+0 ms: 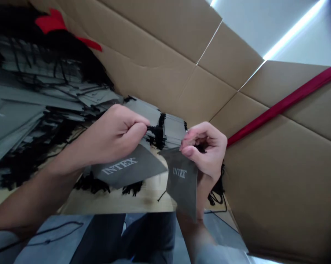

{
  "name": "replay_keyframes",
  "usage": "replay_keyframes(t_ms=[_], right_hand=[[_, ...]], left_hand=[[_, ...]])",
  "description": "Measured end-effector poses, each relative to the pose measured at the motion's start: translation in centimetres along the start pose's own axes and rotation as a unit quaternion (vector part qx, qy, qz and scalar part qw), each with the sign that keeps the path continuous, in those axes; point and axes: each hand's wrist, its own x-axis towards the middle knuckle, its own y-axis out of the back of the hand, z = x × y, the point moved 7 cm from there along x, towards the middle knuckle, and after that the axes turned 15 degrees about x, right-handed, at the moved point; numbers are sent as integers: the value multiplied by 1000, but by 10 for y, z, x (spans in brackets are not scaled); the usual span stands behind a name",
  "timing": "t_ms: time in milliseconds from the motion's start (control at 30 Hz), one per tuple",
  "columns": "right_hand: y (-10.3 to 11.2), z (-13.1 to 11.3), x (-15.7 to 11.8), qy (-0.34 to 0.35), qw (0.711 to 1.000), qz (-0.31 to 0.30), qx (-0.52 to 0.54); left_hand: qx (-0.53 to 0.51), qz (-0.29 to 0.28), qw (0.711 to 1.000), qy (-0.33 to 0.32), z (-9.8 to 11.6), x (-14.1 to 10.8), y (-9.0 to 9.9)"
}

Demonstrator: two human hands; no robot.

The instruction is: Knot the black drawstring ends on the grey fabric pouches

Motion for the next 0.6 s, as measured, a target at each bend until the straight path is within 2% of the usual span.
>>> replay_keyframes(t_ms=[133,233,367,433,600], right_hand=[[-9,-1,-1,-30,996,-37,-75],[-24,3,1,-10,982,-82,-169],[-46,3,-1,53,948,-155,-272],[-53,2,-2,70,936,-170,-302],[-54,0,-1,80,944,-145,-284]], left_hand=[[-64,-82,994,18,-2,-1,-18],[-87,-128,987,35,-2,-3,-26],[-47,-126,990,38,0,-4,-28],[-34,-123,991,42,-1,-5,-29],[-34,-153,987,28,0,-7,-31]])
